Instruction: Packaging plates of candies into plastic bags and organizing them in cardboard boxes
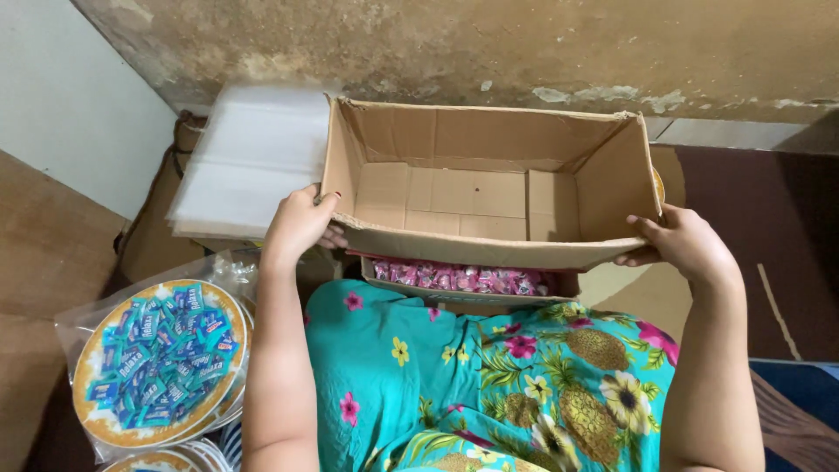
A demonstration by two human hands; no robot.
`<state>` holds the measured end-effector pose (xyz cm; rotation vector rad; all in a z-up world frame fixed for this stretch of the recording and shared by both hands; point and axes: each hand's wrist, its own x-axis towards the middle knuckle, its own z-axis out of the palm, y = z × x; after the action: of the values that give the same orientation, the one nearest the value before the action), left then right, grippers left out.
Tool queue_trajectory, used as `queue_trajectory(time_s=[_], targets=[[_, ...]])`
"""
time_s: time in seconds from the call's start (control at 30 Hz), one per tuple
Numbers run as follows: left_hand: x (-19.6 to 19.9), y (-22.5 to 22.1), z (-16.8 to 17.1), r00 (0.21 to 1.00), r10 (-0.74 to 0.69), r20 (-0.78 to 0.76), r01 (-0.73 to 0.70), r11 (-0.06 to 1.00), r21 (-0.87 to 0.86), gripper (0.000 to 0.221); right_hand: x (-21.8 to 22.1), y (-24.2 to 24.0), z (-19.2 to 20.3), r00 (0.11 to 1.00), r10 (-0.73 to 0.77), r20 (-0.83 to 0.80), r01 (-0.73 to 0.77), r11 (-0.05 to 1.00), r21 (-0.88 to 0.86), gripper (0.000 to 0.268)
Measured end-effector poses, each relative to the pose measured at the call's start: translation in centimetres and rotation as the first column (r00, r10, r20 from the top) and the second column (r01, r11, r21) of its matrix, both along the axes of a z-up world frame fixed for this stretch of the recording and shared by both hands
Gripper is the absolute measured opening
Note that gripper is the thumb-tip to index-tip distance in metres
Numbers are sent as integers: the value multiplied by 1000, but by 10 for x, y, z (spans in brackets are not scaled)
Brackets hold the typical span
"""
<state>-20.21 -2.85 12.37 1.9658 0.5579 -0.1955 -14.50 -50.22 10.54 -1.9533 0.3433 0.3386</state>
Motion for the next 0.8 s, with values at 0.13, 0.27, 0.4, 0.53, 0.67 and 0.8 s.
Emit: queue_trajectory(time_s=[0.13, 0.27, 0.4, 0.53, 0.67, 0.8], targets=[[3, 4, -10, 995, 20, 94, -12, 996, -88, 34, -1, -9, -8, 996, 1, 89, -1, 1000, -1, 15], [11, 11, -28, 973, 37, 229, -8, 992, -125, 36, 14, -23, -36, 942, 82, 325, 3, 968, -253, 19], [34, 22, -60, 926, 31, 375, -30, 1000, -8, 53, 28, -10, -47, 851, 30, 525, 9, 997, -72, 24], [65, 29, -115, 845, 59, 532, -35, 998, -55, 55, 50, 4, -75, 847, -11, 532, -69, 989, 131, 43], [89, 27, -166, 806, 155, 572, -124, 988, -93, 58, 90, -2, -144, 824, -137, 549, -73, 936, 345, 65], [93, 18, -188, 794, 186, 579, -183, 981, -64, 56, 97, -5, -172, 868, -113, 484, -22, 964, 265, 65]])
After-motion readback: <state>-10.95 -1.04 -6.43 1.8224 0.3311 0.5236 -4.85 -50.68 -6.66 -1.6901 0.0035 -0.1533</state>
